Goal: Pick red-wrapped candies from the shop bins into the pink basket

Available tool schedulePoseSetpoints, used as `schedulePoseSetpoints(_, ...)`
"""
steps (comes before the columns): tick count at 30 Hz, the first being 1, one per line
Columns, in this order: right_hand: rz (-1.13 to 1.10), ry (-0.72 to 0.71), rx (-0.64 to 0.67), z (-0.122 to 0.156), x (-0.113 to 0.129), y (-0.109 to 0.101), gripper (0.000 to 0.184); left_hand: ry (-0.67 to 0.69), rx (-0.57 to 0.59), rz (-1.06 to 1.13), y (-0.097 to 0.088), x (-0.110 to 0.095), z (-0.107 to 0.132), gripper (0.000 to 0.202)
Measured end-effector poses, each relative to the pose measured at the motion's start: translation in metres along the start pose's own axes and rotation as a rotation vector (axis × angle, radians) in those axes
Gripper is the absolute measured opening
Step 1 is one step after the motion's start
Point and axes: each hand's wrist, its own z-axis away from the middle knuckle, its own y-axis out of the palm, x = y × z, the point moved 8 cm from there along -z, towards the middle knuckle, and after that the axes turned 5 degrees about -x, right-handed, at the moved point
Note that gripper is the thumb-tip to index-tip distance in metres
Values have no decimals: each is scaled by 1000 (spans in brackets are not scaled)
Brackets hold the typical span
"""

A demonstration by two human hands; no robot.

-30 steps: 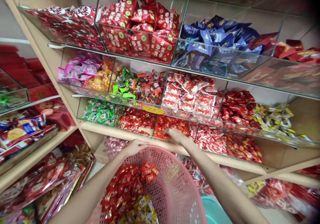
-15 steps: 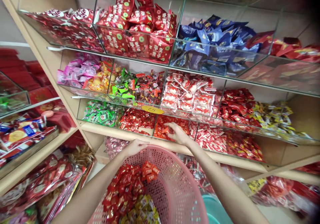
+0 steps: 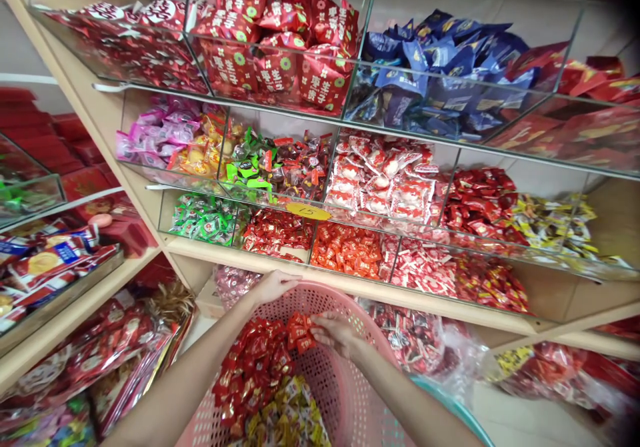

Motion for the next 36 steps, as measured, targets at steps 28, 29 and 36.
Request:
schedulePoseSetpoints(28, 1028, -1015, -290, 75, 180, -21, 18, -50, -4, 83, 2, 15, -3, 49)
schedulePoseSetpoints(29, 1184, -1053, -353, 78, 192, -21, 18, -63, -2, 84, 2, 16, -3, 50)
schedulePoseSetpoints(36, 1963, -913, -554, 53, 209, -27, 26, -67, -22, 67, 0, 15, -1, 48)
